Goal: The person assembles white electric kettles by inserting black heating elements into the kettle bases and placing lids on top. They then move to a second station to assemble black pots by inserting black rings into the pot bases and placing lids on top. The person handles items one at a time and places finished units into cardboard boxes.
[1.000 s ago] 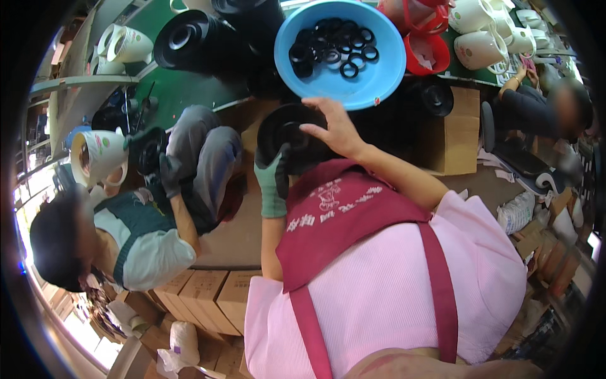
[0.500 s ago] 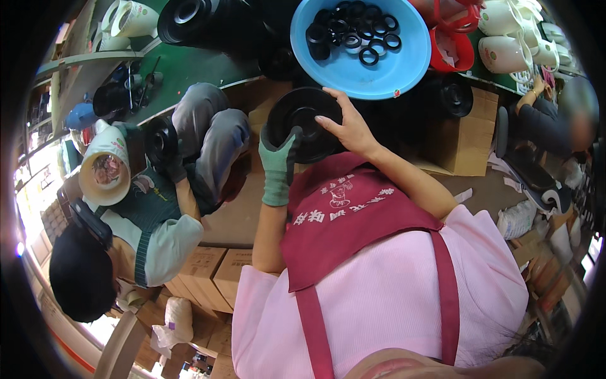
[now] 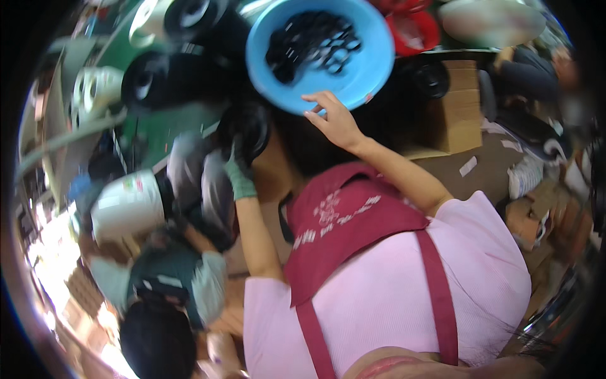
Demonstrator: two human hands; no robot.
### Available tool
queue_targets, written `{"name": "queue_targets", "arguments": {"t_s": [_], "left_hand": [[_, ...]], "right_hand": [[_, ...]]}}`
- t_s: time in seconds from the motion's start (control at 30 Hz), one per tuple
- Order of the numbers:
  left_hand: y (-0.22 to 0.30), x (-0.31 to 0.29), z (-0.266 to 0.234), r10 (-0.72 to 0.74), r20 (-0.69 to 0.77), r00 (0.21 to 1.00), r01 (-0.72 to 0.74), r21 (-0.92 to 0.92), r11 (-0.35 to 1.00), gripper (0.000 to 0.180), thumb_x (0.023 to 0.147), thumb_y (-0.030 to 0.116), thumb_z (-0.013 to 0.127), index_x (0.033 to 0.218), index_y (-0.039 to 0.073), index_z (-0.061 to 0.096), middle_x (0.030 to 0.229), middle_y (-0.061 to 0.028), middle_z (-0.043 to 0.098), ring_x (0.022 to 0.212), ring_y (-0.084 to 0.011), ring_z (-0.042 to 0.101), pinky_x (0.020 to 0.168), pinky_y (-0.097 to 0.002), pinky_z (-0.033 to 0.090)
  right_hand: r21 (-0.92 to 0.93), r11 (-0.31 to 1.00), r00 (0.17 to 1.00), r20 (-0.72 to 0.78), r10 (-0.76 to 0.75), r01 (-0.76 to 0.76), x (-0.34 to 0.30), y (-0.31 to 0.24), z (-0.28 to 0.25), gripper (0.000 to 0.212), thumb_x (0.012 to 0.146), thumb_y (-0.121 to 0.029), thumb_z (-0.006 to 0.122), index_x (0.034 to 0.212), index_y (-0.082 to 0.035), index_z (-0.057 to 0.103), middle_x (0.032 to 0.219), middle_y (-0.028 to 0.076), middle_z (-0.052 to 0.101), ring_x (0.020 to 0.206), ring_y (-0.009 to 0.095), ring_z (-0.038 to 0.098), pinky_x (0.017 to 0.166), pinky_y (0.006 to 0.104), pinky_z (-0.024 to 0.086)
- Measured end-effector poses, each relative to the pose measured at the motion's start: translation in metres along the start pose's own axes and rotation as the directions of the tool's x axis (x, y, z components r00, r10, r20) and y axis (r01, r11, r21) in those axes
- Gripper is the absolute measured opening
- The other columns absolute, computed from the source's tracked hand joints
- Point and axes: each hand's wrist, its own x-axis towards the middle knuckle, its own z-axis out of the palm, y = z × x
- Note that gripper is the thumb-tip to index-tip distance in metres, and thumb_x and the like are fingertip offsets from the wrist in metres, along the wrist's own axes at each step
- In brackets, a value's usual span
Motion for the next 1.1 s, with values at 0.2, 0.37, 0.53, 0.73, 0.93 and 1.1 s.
{"name": "queue_targets", "arguments": {"t_s": [0.2, 0.37, 0.53, 0.73, 0.93, 1.1], "left_hand": [[-0.006, 0.083, 0.066, 0.200, 0.072, 0.977, -0.211, 0.234, 0.949, 0.044, 0.091, 0.017, 0.067, 0.124, -0.008, 0.055, 0.119, -0.0158, 0.061, 0.101, -0.0309, 0.061, 0.090, -0.0372, 0.054], [-0.028, 0.132, 0.074, 0.346, 0.083, 0.935, -0.326, 0.590, 0.739, 0.038, 0.094, 0.009, 0.060, 0.128, -0.007, 0.057, 0.126, -0.0173, 0.060, 0.109, -0.0312, 0.059, 0.097, -0.0405, 0.051], [-0.004, 0.100, 0.084, 0.450, 0.020, 0.893, -0.080, 0.990, 0.115, 0.081, 0.085, 0.057, 0.066, 0.139, 0.000, 0.049, 0.136, -0.0190, 0.053, 0.123, -0.0336, 0.048, 0.105, -0.0446, 0.041], [0.004, 0.096, 0.068, 0.634, 0.244, 0.734, -0.296, 0.955, -0.025, 0.081, 0.073, 0.051, 0.077, 0.141, 0.017, 0.050, 0.148, -0.0170, 0.043, 0.127, -0.0388, 0.047, 0.104, -0.0545, 0.040], [0.017, 0.106, 0.080, 0.298, 0.457, 0.838, -0.341, 0.866, -0.367, 0.077, 0.077, 0.047, 0.076, 0.144, 0.024, 0.048, 0.141, -0.0094, 0.049, 0.123, -0.0354, 0.049, 0.100, -0.0568, 0.041], [0.042, 0.108, 0.110, 0.054, 0.466, 0.883, -0.363, 0.751, -0.552, 0.074, 0.080, 0.044, 0.073, 0.145, 0.022, 0.045, 0.140, -0.0095, 0.048, 0.122, -0.0353, 0.051, 0.101, -0.0566, 0.041]], "right_hand": [[-0.275, 0.950, 0.678, -0.728, -0.106, -0.147, 0.026, 0.083, -0.156, 0.023, 0.085, -0.006, 0.067, 0.107, -0.009, 0.063, 0.105, 0.010, 0.057, 0.096, 0.027, 0.058, 0.083, 0.0373, 0.050], [-0.640, 0.473, 0.760, -0.641, 0.104, -0.605, -0.018, 0.157, -0.234, 0.034, 0.079, -0.026, 0.074, 0.110, -0.016, 0.065, 0.117, 0.013, 0.056, 0.113, 0.036, 0.051, 0.093, 0.0465, 0.047], [-0.879, 0.234, 0.907, -0.420, 0.037, -0.416, -0.041, 0.161, -0.233, 0.022, 0.077, -0.030, 0.077, 0.096, -0.021, 0.074, 0.098, 0.009, 0.066, 0.095, 0.031, 0.063, 0.076, 0.0457, 0.050], [-0.957, 0.209, 0.955, -0.240, -0.171, -0.203, -0.045, 0.190, -0.233, 0.016, 0.087, -0.024, 0.071, 0.102, -0.018, 0.071, 0.101, 0.001, 0.066, 0.097, 0.025, 0.062, 0.082, 0.0428, 0.045], [-0.890, 0.390, 0.925, -0.329, -0.191, -0.236, -0.053, 0.164, -0.232, 0.023, 0.092, -0.029, 0.069, 0.110, -0.015, 0.071, 0.101, 0.002, 0.065, 0.099, 0.025, 0.061, 0.089, 0.0418, 0.044], [-0.805, 0.561, 0.844, -0.428, -0.322, -0.195, -0.053, 0.126, -0.224, 0.021, 0.089, -0.024, 0.073, 0.104, -0.009, 0.073, 0.097, 0.007, 0.066, 0.095, 0.029, 0.061, 0.084, 0.0402, 0.048]]}}
